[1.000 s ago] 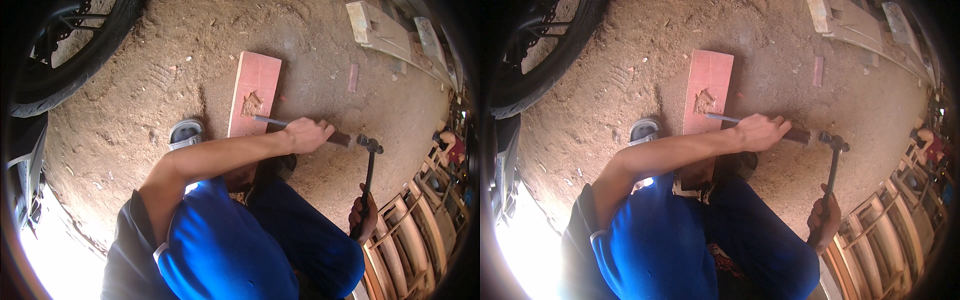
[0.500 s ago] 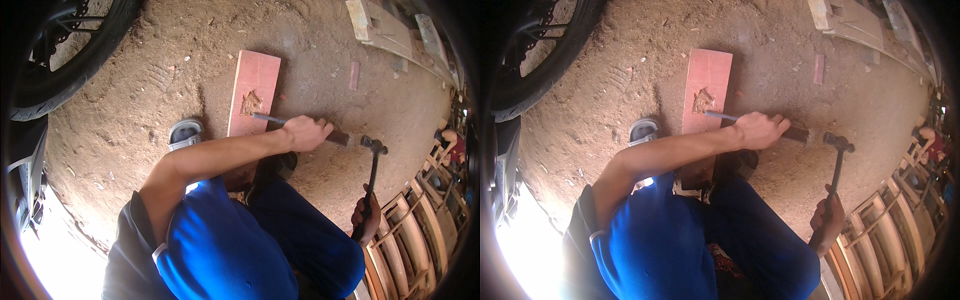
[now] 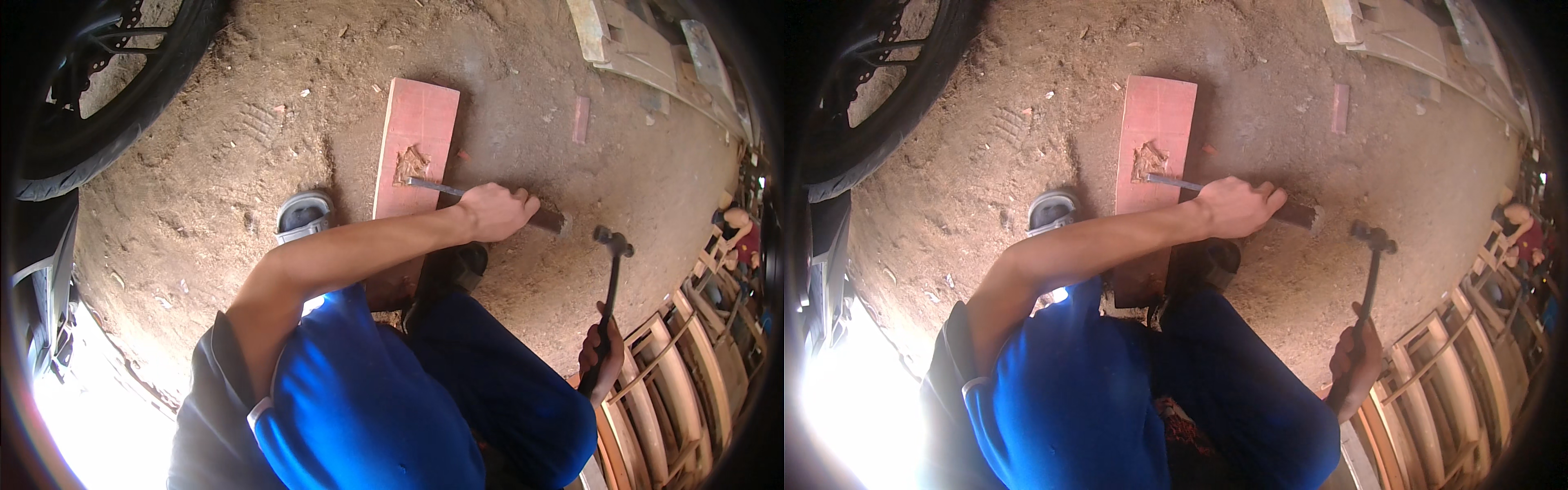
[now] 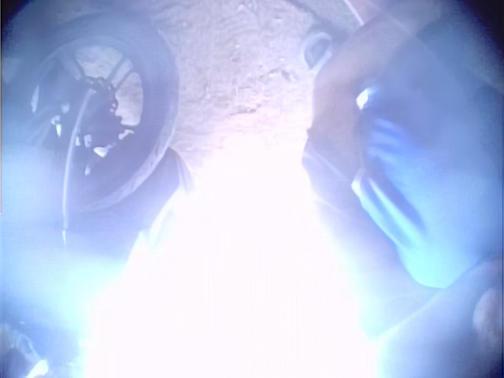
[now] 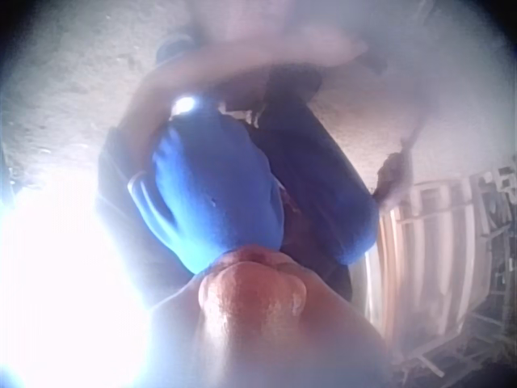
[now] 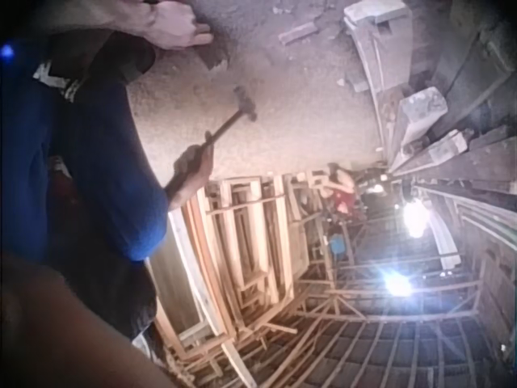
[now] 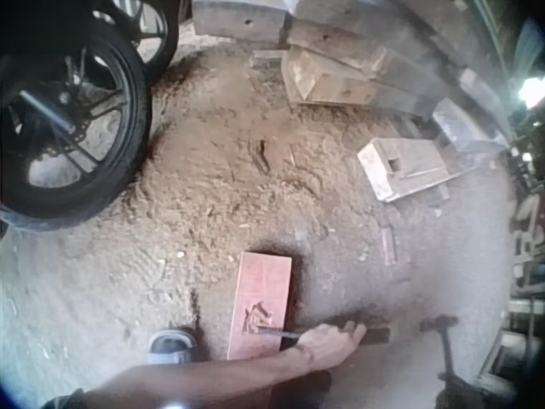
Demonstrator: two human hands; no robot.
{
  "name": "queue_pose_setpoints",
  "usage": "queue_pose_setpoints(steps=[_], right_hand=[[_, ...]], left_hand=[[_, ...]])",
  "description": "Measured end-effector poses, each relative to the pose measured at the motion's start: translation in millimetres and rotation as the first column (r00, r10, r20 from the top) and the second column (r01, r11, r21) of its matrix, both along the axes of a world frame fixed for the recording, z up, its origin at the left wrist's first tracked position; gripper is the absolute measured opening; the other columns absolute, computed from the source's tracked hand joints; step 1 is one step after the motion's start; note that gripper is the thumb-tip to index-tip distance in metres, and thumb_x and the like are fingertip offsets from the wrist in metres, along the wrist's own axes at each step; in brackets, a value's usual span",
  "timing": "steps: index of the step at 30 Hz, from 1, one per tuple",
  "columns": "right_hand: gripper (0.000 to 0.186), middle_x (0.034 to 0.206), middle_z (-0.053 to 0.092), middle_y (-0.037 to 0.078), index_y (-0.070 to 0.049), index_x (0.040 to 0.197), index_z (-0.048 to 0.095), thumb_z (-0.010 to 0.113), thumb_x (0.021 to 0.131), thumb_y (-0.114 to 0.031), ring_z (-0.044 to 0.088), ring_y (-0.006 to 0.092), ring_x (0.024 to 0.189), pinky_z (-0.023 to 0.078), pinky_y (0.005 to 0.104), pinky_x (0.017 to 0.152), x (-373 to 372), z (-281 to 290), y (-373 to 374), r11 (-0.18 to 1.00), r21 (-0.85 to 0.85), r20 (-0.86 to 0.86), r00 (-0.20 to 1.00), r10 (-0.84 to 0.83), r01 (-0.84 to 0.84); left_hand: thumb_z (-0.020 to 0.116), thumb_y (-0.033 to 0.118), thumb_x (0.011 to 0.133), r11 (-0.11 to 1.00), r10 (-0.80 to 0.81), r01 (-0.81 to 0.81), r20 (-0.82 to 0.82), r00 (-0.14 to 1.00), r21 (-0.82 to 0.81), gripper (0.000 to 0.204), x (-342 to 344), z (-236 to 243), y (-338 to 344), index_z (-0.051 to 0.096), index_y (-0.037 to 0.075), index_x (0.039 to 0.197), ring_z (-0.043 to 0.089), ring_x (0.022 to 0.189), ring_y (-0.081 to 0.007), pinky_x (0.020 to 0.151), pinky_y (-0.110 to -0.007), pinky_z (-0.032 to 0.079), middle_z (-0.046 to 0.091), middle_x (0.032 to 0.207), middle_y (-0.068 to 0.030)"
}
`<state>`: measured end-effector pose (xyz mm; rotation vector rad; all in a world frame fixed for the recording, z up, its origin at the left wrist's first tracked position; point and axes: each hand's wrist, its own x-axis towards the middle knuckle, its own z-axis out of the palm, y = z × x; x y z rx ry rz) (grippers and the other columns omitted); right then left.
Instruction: The person sits on the ground and uses a hammer and chisel to carve a rectangular hole into a pink wooden plank. They repeatedly strike the chisel to remove wood chips and deepen the cavity.
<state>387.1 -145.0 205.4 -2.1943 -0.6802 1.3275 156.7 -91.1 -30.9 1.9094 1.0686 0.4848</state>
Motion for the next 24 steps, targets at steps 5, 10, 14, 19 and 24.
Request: queue_pose_setpoints(steps=[5, 10, 14, 19, 24], right_hand=[[0.041, 0.065, 0.043, -0.004, -0.001, 0.136, 0.049, 0.048, 0.102, -0.025, 0.032, 0.0012, 0.04, 0.026, 0.0179, 0.031, -4, -4, 4, 1.0, 0.002, 0.066, 0.997, -0.027, 0.026], [0.044, 0.064, 0.043, -0.004, 0.0, 0.134, 0.05, 0.05, 0.099, -0.027, 0.032, 0.0014, 0.04, 0.023, 0.0184, 0.031, -10, 7, -3, 0.987, -0.146, 0.013, 0.997, 0.075, -0.072], [0.046, 0.062, 0.042, -0.005, 0.002, 0.131, 0.053, 0.053, 0.095, -0.028, 0.03, 0.001, 0.041, 0.018, 0.019, 0.033, -23, 3, -2, 0.999, 0.004, 0.087, 0.995, 0.043, -0.044], [0.046, 0.066, 0.045, -0.003, 0.0, 0.138, 0.046, 0.049, 0.1, -0.027, 0.034, 0.0017, 0.041, 0.027, 0.0166, 0.032, -12, -2, 2, 0.999, 0.006, 0.004, 0.999, 0.053, -0.053], [0.047, 0.067, 0.046, -0.003, 0.001, 0.138, 0.045, 0.051, 0.1, -0.027, 0.034, 0.0022, 0.041, 0.027, 0.018, 0.032, -10, -22, 1, 0.992, -0.115, -0.147, 0.988, 0.041, -0.058]], left_hand=[[0.054, 0.016, 0.091, 0.999, 0.054, -0.054, 0.024, 0.998, -0.002, 0.031, -3, 4, 0, 0.048, 0.0, 0.116, 0.069, 0.083, -0.0413, 0.07, -0.051, 0.056, 0.061, 0.105, -0.0222], [0.059, 0.018, 0.088, 0.994, 0.107, -0.108, 0.06, 0.992, 0.028, 0.033, -2, 8, 3, 0.048, 0.002, 0.115, 0.069, 0.081, -0.0404, 0.067, -0.051, 0.057, 0.06, 0.103, -0.0203], [0.066, 0.021, 0.085, 0.993, 0.102, -0.109, 0.11, 0.989, 0.055, 0.038, -5, 22, -6, 0.048, 0.003, 0.113, 0.069, 0.078, -0.0381, 0.063, -0.049, 0.057, 0.061, 0.102, -0.0182], [0.07, 0.018, 0.079, 0.961, 0.137, -0.188, 0.243, 0.96, 0.202, 0.034, -9, 45, -39, 0.053, 0.004, 0.105, 0.065, 0.085, -0.0344, 0.073, -0.044, 0.055, 0.058, 0.097, -0.0153], [0.068, 0.01, 0.076, 0.96, 0.146, -0.206, 0.29, 0.946, 0.19, 0.029, -27, 66, -64, 0.054, 0.003, 0.102, 0.058, 0.094, -0.0335, 0.084, -0.039, 0.049, 0.053, 0.1, -0.0154]])
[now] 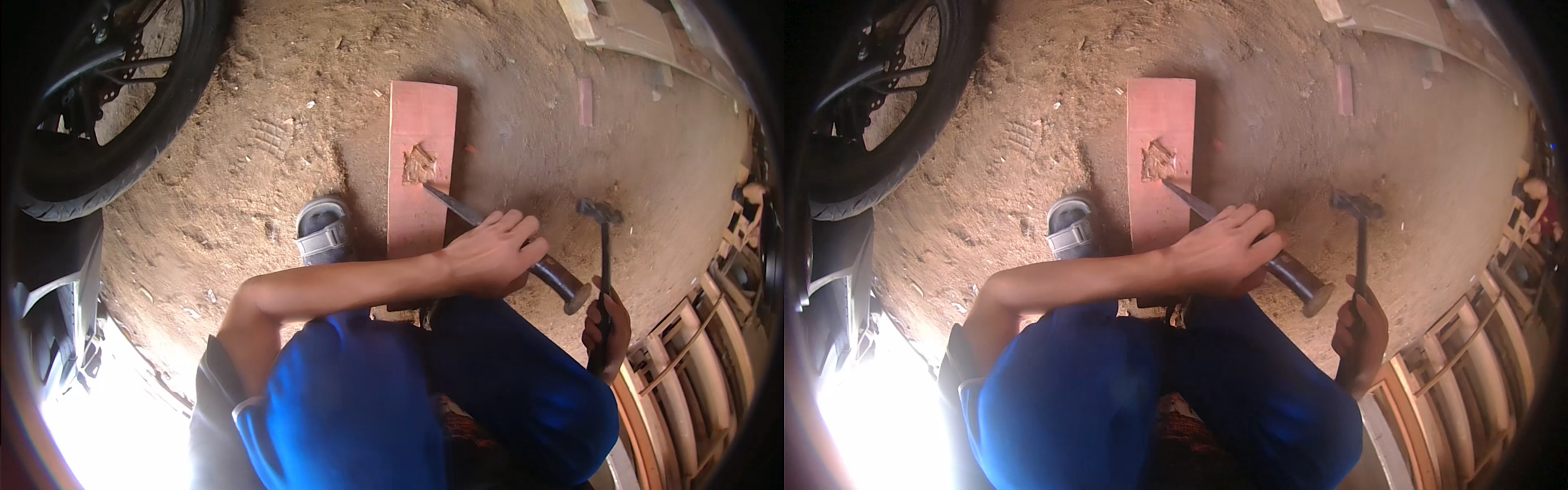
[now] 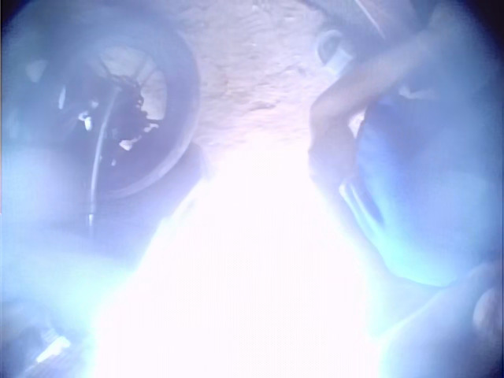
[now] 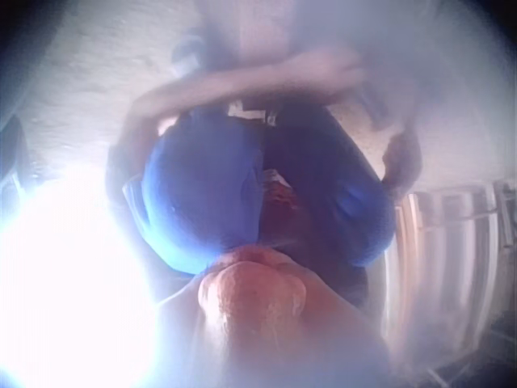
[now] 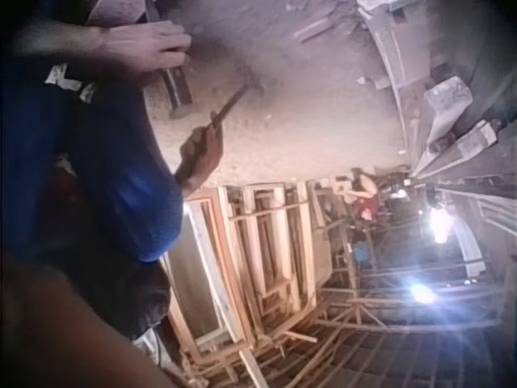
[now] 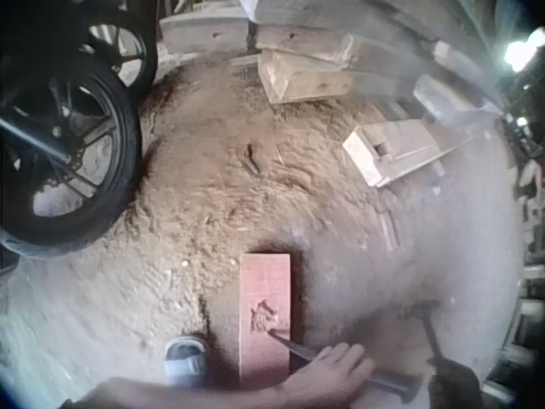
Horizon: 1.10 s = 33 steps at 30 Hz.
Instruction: The person sits on the ground and uses a hammer and chisel to carve a rectangular hole into a pink wooden plank. They repeatedly strike the chisel to remove wood chips and deepen the cavity.
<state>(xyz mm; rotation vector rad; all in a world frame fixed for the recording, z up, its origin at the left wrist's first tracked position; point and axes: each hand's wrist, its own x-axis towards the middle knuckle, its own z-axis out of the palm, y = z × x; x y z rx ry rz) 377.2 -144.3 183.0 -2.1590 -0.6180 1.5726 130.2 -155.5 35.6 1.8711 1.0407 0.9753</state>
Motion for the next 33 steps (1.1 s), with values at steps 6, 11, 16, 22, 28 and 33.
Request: queue_pose_setpoints(steps=[6, 11, 16, 22, 28, 33], right_hand=[[0.045, 0.063, 0.047, 0.0, 0.003, 0.136, 0.047, 0.05, 0.1, -0.024, 0.035, 0.0043, 0.037, 0.025, 0.0211, 0.031, -9, -17, 2, 0.987, -0.112, -0.176, 0.98, 0.097, -0.118], [0.045, 0.063, 0.048, 0.001, 0.003, 0.137, 0.048, 0.049, 0.099, -0.021, 0.039, 0.0056, 0.037, 0.026, 0.0219, 0.031, -14, -17, 2, 0.978, -0.124, -0.201, 0.97, 0.139, -0.166], [0.044, 0.066, 0.049, 0.001, 0.001, 0.13, 0.055, 0.056, 0.093, -0.022, 0.04, 0.0059, 0.04, 0.026, 0.0218, 0.035, -11, -18, 3, 0.984, -0.129, -0.216, 0.972, 0.092, -0.122], [0.042, 0.066, 0.048, 0.0, 0.0, 0.135, 0.054, 0.051, 0.097, -0.02, 0.041, 0.005, 0.039, 0.028, 0.0217, 0.033, -7, -15, 2, 0.987, -0.145, -0.189, 0.981, 0.043, -0.071], [0.04, 0.066, 0.049, 0.0, -0.001, 0.134, 0.057, 0.05, 0.097, -0.016, 0.042, 0.0043, 0.042, 0.029, 0.0208, 0.035, -8, -13, 1, 0.99, -0.129, -0.254, 0.967, 0.018, -0.052], [0.039, 0.067, 0.05, 0.0, -0.002, 0.132, 0.059, 0.051, 0.097, -0.017, 0.042, 0.0048, 0.042, 0.029, 0.0215, 0.036, -10, -13, -2, 0.99, -0.121, -0.245, 0.969, 0.039, -0.07]], left_hand=[[0.071, 0.008, 0.072, 0.979, -0.132, 0.142, -0.073, 0.989, 0.149, 0.031, -23, -1, -25, 0.057, 0.004, 0.1, 0.06, 0.08, -0.0292, 0.08, -0.038, 0.05, 0.057, 0.088, -0.0096], [0.074, 0.009, 0.07, 0.995, -0.097, 0.092, 0.177, 0.979, 0.035, 0.034, -51, 1, -24, 0.056, 0.006, 0.099, 0.064, 0.079, -0.0268, 0.075, -0.038, 0.053, 0.061, 0.088, -0.0081], [0.069, 0.011, 0.081, 0.96, 0.11, 0.029, 0.468, 0.877, -0.28, 0.047, -100, 18, 4, 0.053, -0.003, 0.123, 0.062, 0.105, -0.0288, 0.089, -0.039, 0.052, 0.059, 0.115, -0.0171], [0.062, -0.004, 0.091, 0.96, 0.164, -0.022, 0.494, 0.854, -0.281, 0.035, -138, 19, 17, 0.05, -0.004, 0.124, 0.063, 0.115, -0.0378, 0.093, -0.044, 0.056, 0.063, 0.117, -0.0262], [0.082, -0.002, 0.077, 0.973, 0.218, -0.231, 0.224, 0.95, 0.032, 0.054, -138, 19, -7, 0.042, 0.006, 0.112, 0.073, 0.087, -0.0277, 0.07, -0.034, 0.063, 0.067, 0.096, -0.0184], [0.082, -0.002, 0.077, 0.964, 0.257, -0.266, 0.228, 0.939, 0.008, 0.051, -133, 25, -7, 0.044, 0.005, 0.109, 0.072, 0.084, -0.0266, 0.067, -0.033, 0.061, 0.067, 0.095, -0.0183]])
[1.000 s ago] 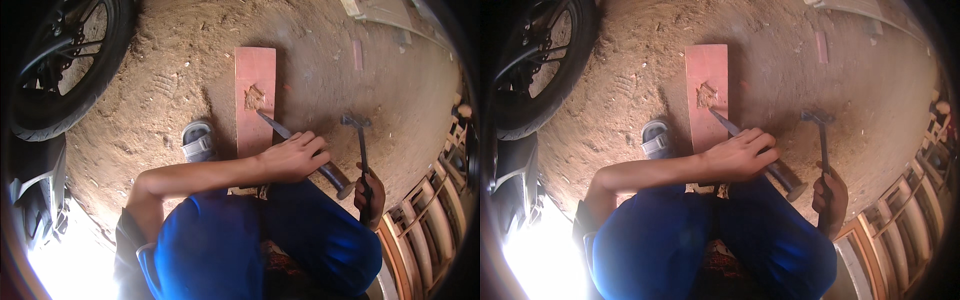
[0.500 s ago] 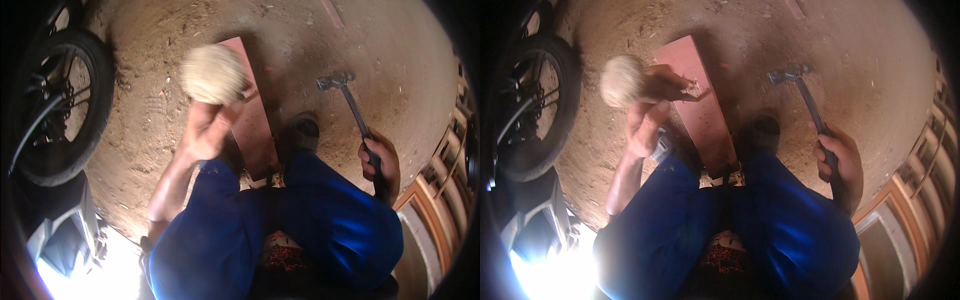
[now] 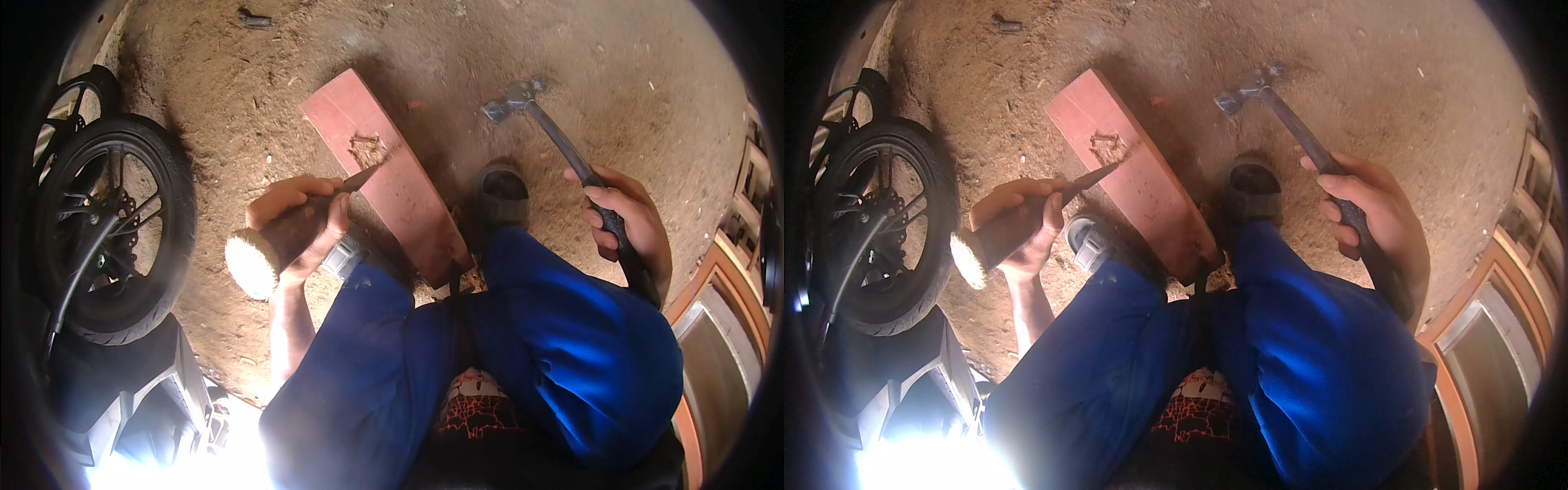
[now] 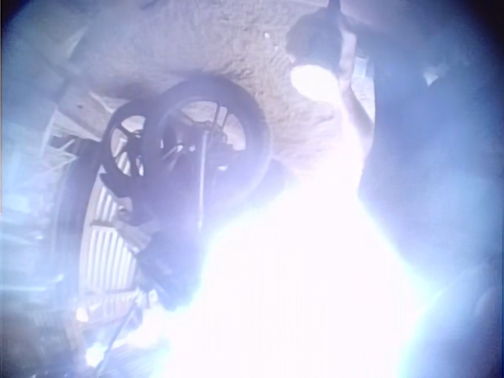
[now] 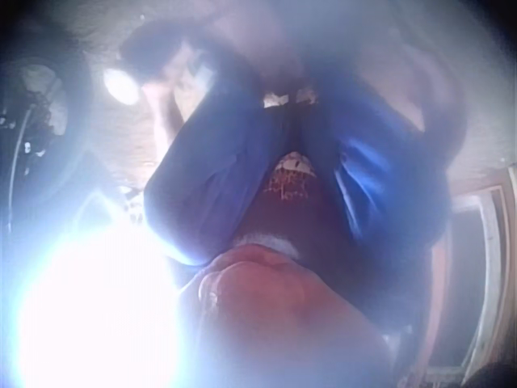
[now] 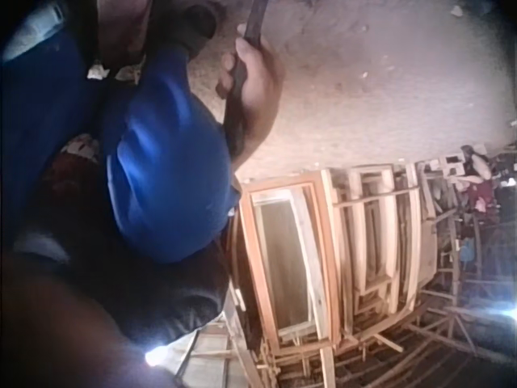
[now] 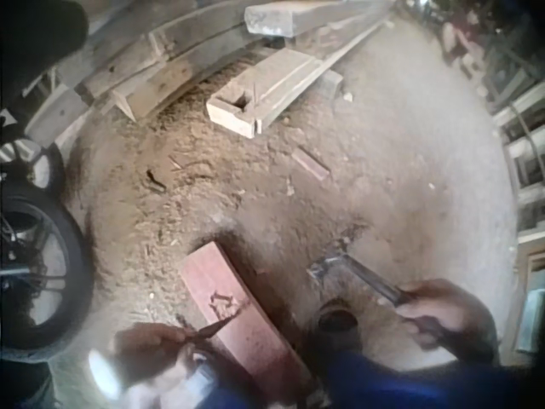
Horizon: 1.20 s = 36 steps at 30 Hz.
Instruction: The person sits on the ground and uses a hammer and chisel to carve a rectangular hole into a pink wooden plank. They repeatedly strike the chisel to remove wood chips and deepen the cavity.
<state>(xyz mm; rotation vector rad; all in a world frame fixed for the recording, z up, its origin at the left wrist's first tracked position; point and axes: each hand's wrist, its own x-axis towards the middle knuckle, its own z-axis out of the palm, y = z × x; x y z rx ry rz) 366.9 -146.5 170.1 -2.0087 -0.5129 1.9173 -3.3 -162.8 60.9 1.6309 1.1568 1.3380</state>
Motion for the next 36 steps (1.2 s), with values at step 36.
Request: queue_pose_setpoints(steps=[36], right_hand=[[0.037, 0.067, 0.049, -0.001, -0.005, 0.13, 0.06, 0.055, 0.097, -0.02, 0.043, 0.0048, 0.044, 0.031, 0.0212, 0.037, 4, 3, -13, 0.999, 0.026, -0.014, 0.999, 0.032, -0.032]], left_hand=[[0.086, 0.016, 0.078, 0.931, -0.311, 0.363, -0.444, 0.84, 0.033, 0.049, 4, 24, 13, 0.045, 0.01, 0.104, 0.074, 0.081, -0.0234, 0.063, -0.029, 0.06, 0.073, 0.096, -0.0117]])
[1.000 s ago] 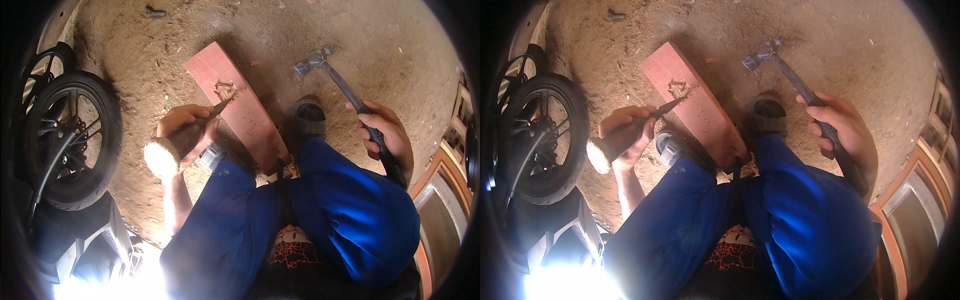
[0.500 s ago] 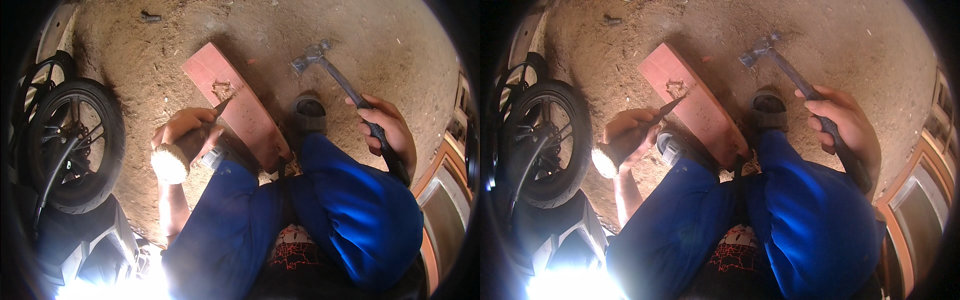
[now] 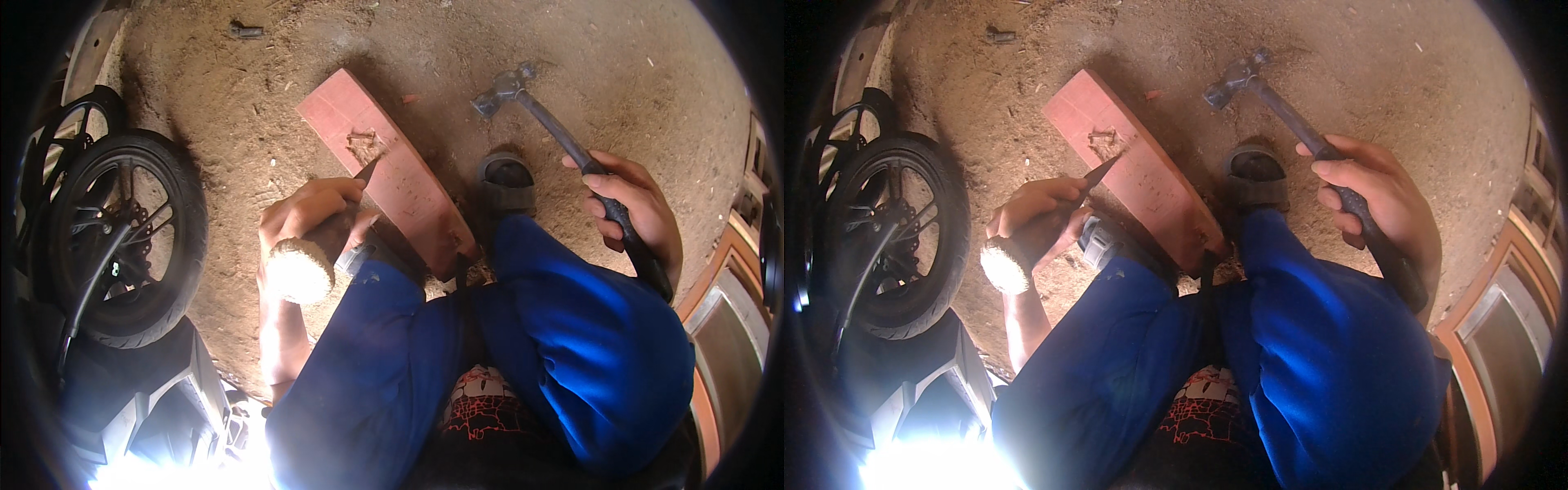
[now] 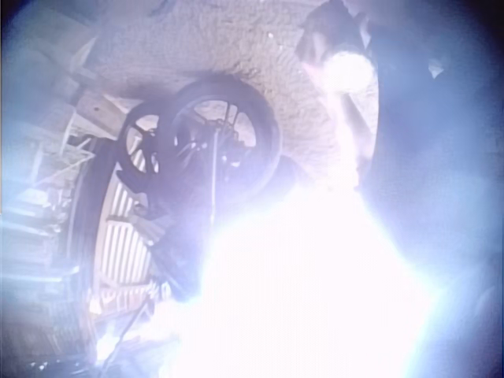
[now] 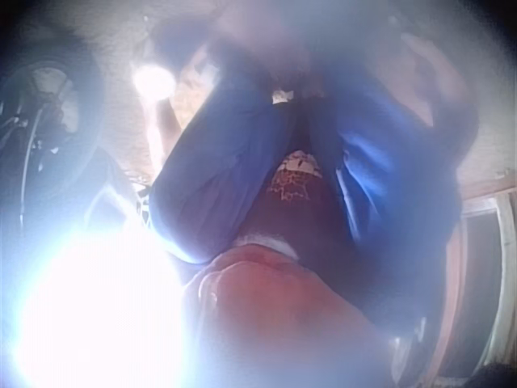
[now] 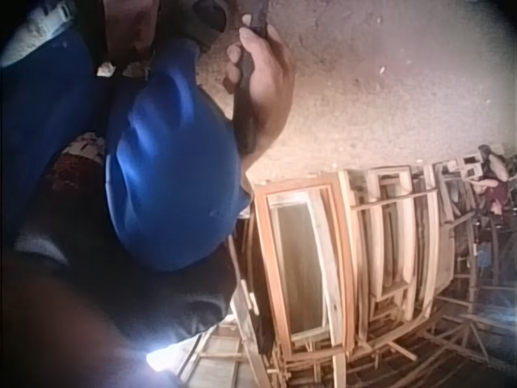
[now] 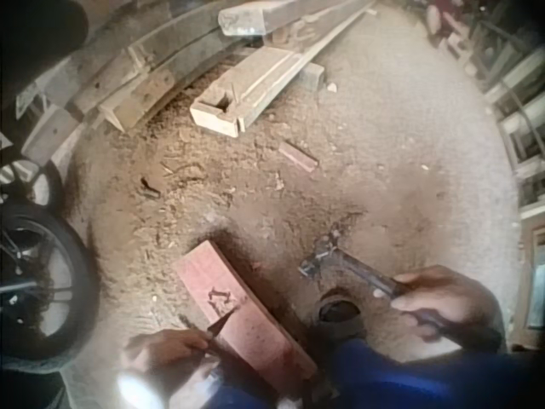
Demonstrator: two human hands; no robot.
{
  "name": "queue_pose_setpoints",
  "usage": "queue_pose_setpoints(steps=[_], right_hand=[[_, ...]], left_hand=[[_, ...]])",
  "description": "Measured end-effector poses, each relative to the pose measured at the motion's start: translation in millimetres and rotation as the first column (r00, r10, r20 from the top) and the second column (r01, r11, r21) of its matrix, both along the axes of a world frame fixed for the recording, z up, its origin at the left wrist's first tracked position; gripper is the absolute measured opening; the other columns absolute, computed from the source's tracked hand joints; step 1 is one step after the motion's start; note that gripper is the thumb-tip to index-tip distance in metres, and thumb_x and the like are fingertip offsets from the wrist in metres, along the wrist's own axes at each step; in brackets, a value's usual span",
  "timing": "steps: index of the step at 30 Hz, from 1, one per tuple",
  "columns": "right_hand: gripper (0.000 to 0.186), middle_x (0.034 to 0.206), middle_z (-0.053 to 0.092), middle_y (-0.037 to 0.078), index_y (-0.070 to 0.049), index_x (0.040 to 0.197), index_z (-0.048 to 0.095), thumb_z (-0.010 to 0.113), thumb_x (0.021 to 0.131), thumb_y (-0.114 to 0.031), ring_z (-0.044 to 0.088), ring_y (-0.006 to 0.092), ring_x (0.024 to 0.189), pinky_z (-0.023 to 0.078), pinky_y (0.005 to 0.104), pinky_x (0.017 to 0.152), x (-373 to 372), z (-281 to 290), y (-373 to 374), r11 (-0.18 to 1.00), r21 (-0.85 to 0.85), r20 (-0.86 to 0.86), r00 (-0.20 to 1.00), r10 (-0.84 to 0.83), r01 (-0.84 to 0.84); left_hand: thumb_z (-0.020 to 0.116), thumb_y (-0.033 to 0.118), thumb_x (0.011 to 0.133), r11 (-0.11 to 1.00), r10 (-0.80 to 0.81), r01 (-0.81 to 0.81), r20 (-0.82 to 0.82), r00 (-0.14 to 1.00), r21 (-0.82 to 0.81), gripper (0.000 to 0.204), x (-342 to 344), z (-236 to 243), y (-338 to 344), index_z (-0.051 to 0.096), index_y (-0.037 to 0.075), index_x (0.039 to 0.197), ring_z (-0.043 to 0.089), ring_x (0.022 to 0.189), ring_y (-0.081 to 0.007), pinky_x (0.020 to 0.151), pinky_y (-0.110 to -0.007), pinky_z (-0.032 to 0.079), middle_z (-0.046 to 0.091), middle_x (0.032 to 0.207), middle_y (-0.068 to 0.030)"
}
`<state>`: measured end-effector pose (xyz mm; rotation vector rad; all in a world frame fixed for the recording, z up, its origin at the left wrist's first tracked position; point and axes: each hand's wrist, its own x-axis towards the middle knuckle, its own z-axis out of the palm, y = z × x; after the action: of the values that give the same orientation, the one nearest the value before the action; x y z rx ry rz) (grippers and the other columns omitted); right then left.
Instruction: The person sits on the ground and uses a hammer and chisel to carve a rectangular hole into a pink wooden plank. They repeatedly strike the chisel to remove wood chips and deepen the cavity.
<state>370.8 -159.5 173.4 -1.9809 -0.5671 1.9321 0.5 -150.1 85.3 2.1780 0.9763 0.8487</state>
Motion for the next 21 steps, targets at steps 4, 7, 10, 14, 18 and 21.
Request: queue_pose_setpoints(steps=[4, 7, 10, 14, 18, 21], right_hand=[[0.037, 0.066, 0.049, -0.001, -0.005, 0.13, 0.06, 0.054, 0.097, -0.019, 0.042, 0.0047, 0.044, 0.03, 0.0212, 0.037, -2, 2, 2, 1.0, -0.003, 0.003, 1.0, -0.013, 0.013], [0.034, 0.068, 0.05, 0.001, -0.004, 0.125, 0.062, 0.058, 0.094, -0.017, 0.041, 0.0064, 0.046, 0.031, 0.0218, 0.042, -2, 10, 4, 1.0, 0.005, 0.003, 1.0, -0.01, 0.01], [0.036, 0.065, 0.049, -0.001, -0.003, 0.128, 0.06, 0.058, 0.095, -0.017, 0.04, 0.0058, 0.045, 0.03, 0.0215, 0.041, -9, 16, 7, 0.996, 0.085, 0.056, 0.998, 0.03, -0.035], [0.04, 0.064, 0.047, -0.002, 0.001, 0.134, 0.057, 0.056, 0.097, -0.016, 0.041, 0.0043, 0.048, 0.031, 0.0205, 0.045, -24, 26, 8, 0.878, 0.391, 0.303, 0.939, 0.162, -0.277], [0.029, 0.061, 0.048, 0.002, 0.003, 0.117, 0.054, 0.049, 0.102, -0.022, 0.046, 0.0066, 0.048, 0.035, 0.0215, 0.045, -8, 15, -2, 0.678, 0.658, 0.285, 0.942, 0.178, -0.328], [0.02, 0.061, 0.054, 0.005, -0.001, 0.101, 0.046, 0.048, 0.101, -0.02, 0.05, 0.0091, 0.046, 0.041, 0.0235, 0.044, 5, 17, -8, 0.57, 0.73, 0.208, 0.917, 0.342, -0.378]], left_hand=[[0.085, 0.017, 0.078, 0.999, 0.032, -0.033, 0.076, 0.997, 0.01, 0.043, 4, 0, -2, 0.05, 0.01, 0.103, 0.074, 0.079, -0.0213, 0.063, -0.029, 0.06, 0.073, 0.093, -0.0099], [0.084, 0.017, 0.079, 0.997, 0.069, -0.069, 0.022, 0.997, -0.025, 0.033, 13, 2, 0, 0.06, 0.009, 0.1, 0.074, 0.077, -0.0183, 0.062, -0.029, 0.059, 0.074, 0.088, -0.0071], [0.083, 0.016, 0.079, 0.98, 0.078, -0.076, 0.007, 0.997, -0.187, 0.026, 12, -3, 2, 0.071, 0.011, 0.102, 0.072, 0.075, -0.015, 0.065, -0.03, 0.06, 0.073, 0.087, -0.0029], [0.082, 0.012, 0.079, 0.935, 0.07, 0.025, 0.254, 0.965, -0.353, 0.028, 23, -13, 1, 0.068, 0.009, 0.103, 0.071, 0.087, -0.0193, 0.074, -0.035, 0.059, 0.071, 0.096, -0.0064], [0.079, 0.007, 0.071, 0.986, 0.026, 0.036, 0.364, 0.931, -0.163, 0.04, 47, -35, -8, 0.062, 0.007, 0.107, 0.069, 0.09, -0.0285, 0.08, -0.038, 0.058, 0.068, 0.099, -0.0107], [0.075, 0.007, 0.067, 0.995, 0.098, -0.085, 0.358, 0.929, -0.053, 0.041, 69, -44, -17, 0.058, 0.008, 0.105, 0.067, 0.081, -0.0325, 0.064, -0.041, 0.054, 0.066, 0.091, -0.0107]])
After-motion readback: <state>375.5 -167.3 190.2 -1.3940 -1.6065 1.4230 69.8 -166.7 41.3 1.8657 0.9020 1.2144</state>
